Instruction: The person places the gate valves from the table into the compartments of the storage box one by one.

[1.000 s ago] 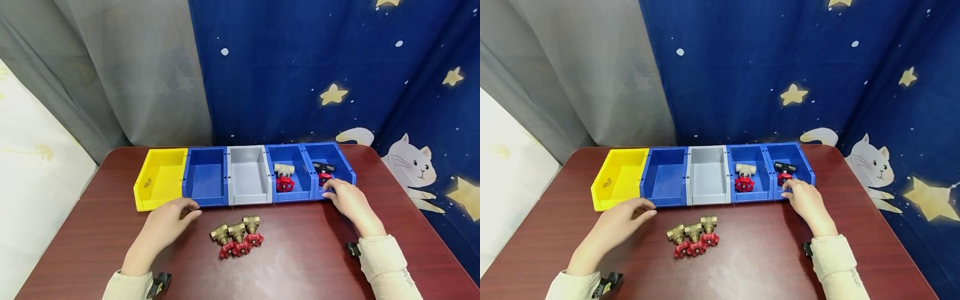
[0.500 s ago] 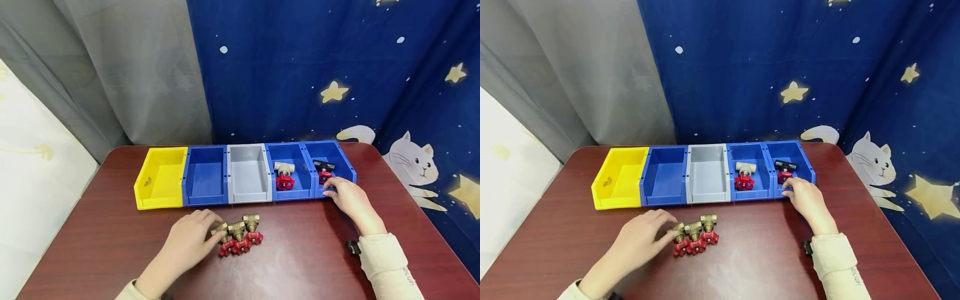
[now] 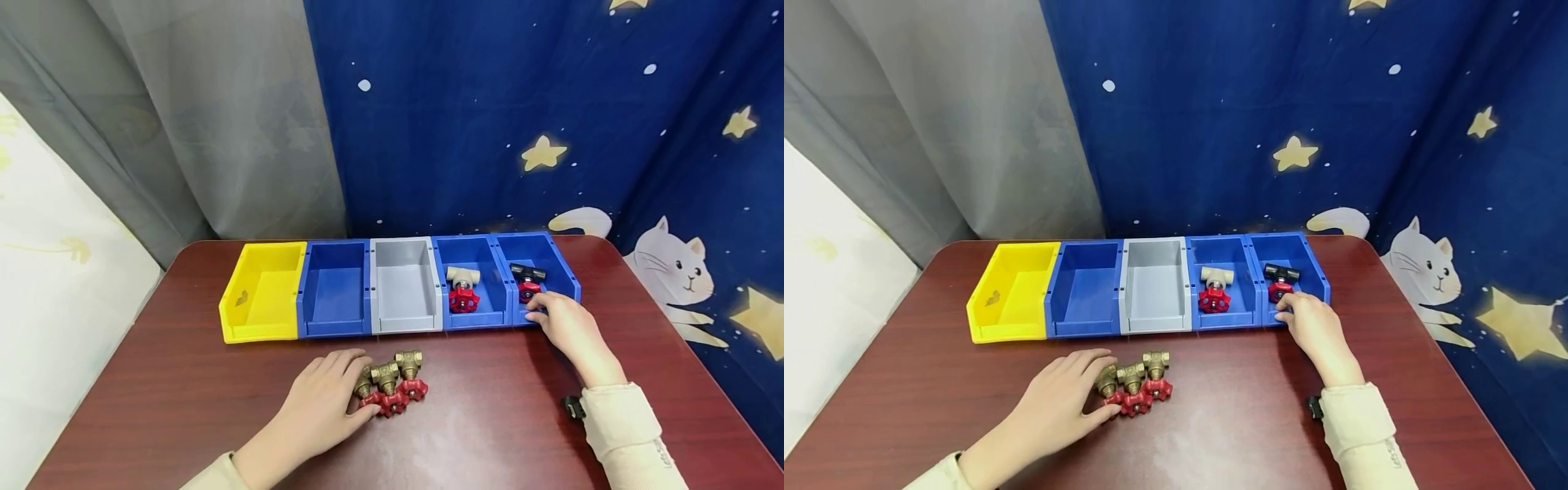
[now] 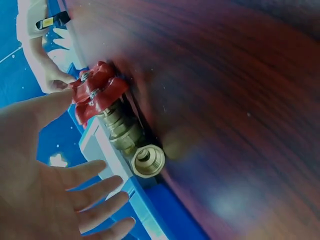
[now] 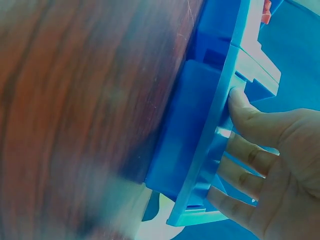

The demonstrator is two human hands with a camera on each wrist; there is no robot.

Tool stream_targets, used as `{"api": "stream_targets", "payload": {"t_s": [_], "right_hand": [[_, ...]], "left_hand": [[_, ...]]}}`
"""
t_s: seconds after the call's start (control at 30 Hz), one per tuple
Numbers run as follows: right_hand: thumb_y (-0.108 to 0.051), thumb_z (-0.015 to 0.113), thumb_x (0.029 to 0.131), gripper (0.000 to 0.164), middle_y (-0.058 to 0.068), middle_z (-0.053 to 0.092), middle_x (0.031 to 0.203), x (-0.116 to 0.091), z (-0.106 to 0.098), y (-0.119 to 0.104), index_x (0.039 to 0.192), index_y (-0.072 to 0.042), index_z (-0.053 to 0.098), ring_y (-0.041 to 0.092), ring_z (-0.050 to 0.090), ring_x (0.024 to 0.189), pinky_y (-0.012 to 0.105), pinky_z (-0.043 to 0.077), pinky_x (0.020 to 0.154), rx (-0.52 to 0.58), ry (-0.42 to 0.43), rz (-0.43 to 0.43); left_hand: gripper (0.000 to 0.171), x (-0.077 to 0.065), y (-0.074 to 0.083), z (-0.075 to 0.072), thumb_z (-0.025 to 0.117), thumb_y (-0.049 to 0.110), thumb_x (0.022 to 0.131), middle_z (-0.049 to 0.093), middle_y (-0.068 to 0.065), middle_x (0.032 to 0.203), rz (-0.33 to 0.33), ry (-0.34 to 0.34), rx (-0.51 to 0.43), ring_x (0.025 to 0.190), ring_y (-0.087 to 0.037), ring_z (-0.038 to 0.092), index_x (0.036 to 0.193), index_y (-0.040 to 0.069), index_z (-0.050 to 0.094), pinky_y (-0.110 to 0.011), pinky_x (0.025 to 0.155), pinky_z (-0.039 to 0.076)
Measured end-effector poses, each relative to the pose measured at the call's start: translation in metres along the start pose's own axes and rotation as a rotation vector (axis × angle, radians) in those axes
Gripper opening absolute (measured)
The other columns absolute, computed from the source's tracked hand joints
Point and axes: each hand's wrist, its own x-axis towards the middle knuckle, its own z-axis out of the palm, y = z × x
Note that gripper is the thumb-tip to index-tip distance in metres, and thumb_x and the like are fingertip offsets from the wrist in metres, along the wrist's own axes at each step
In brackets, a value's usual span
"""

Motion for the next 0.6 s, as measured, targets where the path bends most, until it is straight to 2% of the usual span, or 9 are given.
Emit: {"api": "stream_targets", "payload": {"t_s": [0.27, 0.6], "right_hand": [[-0.01, 0.075, 0.087, 0.006, 0.02, 0.069, 0.099, -0.001, -0.001, 0.0, 0.09, -0.007, 0.072, 0.039, 0.065, 0.086, 0.061, 0.052, 0.077, 0.008, -0.009, 0.041], [-0.009, 0.075, 0.087, 0.006, 0.02, 0.069, 0.101, 0.002, 0.001, -0.001, 0.092, -0.007, 0.072, 0.039, 0.065, 0.088, 0.061, 0.052, 0.078, 0.006, -0.004, 0.06]], "left_hand": [[0.072, 0.006, 0.006, 0.007, 0.076, 0.057, 0.078, 0.058, -0.012, 0.128, -0.042, -0.148, 0.009, 0.119, -0.028, 0.054, 0.126, 0.005, 0.061, -0.049, 0.096, 0.045], [0.085, 0.011, 0.004, 0.016, 0.085, 0.048, 0.071, 0.058, -0.017, 0.12, -0.032, -0.211, 0.02, 0.108, -0.032, 0.058, 0.13, -0.004, 0.054, -0.049, 0.09, 0.05]]}}
